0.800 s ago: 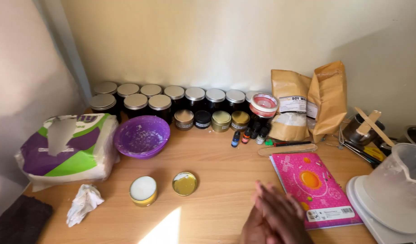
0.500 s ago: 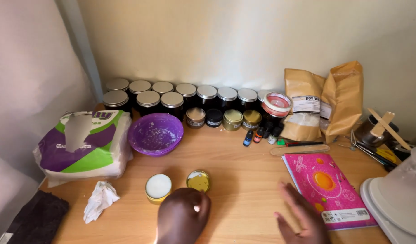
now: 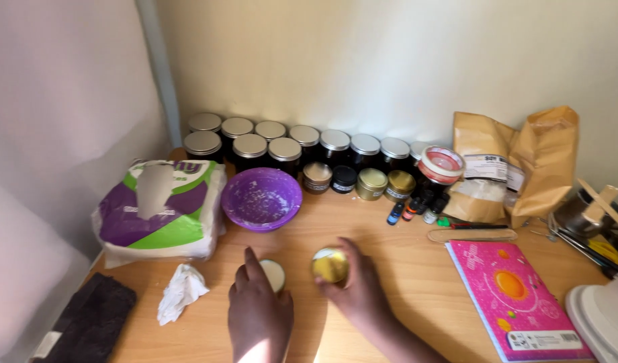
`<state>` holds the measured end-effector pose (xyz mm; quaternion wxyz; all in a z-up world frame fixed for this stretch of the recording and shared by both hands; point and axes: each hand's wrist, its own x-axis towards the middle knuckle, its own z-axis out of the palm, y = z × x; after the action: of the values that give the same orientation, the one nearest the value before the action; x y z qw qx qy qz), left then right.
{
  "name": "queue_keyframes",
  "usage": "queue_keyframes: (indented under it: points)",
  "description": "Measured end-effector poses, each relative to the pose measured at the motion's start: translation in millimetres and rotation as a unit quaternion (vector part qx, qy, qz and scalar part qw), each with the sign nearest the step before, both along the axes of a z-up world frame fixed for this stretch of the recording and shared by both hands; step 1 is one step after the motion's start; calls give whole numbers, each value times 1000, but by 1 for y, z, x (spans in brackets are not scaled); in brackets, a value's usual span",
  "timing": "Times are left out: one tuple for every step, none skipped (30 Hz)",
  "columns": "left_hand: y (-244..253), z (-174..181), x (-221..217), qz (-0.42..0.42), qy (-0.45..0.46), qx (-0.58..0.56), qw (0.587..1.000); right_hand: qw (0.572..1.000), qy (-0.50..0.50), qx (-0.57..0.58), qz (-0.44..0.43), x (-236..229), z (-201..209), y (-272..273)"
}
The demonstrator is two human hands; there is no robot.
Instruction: Arranging wooden popsicle sticks over a bowl and a small tin to prepare them as wick holders for candle making.
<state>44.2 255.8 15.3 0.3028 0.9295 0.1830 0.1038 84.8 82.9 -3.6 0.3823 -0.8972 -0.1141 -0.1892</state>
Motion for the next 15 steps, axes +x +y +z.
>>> queue_keyframes:
  points:
    - [2, 0, 0, 6, 0, 1, 1000, 1000, 0, 1, 6, 3, 2, -7]
    - [3, 0, 1, -21, -36, -12, 999, 999, -18, 21, -22, 6, 4, -14]
    - [2, 0, 1, -50, -73, -26, 996, 997, -35, 40, -52, 9, 6, -24]
    - [-4, 16, -5, -48, -74, -26, 996, 997, -36, 39, -49, 11, 7, -29]
    - [-11, 32, -12, -117, -59, -105, 986, 996, 12, 49, -70, 11, 7, -36]
    - [-19, 47, -18, -185, -45, -182, 965, 992, 59, 60, -91, 11, 7, -44]
    - [-29, 39, -21, -189, -45, -183, 964, 992, 58, 59, -94, 13, 7, -49]
    - [-40, 30, -25, -336, -98, -195, 916, 991, 90, 63, -81, 14, 8, -54]
    - [-50, 21, -30, -473, -147, -200, 845, 988, 122, 67, -68, 14, 8, -59]
    - [-71, 6, -26, -475, -146, -202, 844, 988, 123, 67, -71, 8, 10, -62]
    - [-90, -8, -20, -516, 48, -173, 837, 987, 137, 49, -68, 5, 13, -63]
    - [-110, -21, -13, -538, 239, -137, 797, 986, 152, 32, -65, 3, 17, -64]
    - [-110, -25, -18, -539, 239, -135, 796, 986, 150, 33, -67, -2, 24, -63]
    - [-109, -29, -23, -567, 200, -86, 794, 976, 182, 102, -57, -7, 31, -61]
    - [-108, -34, -30, -592, 162, -37, 789, 961, 215, 171, -46, -13, 37, -58]
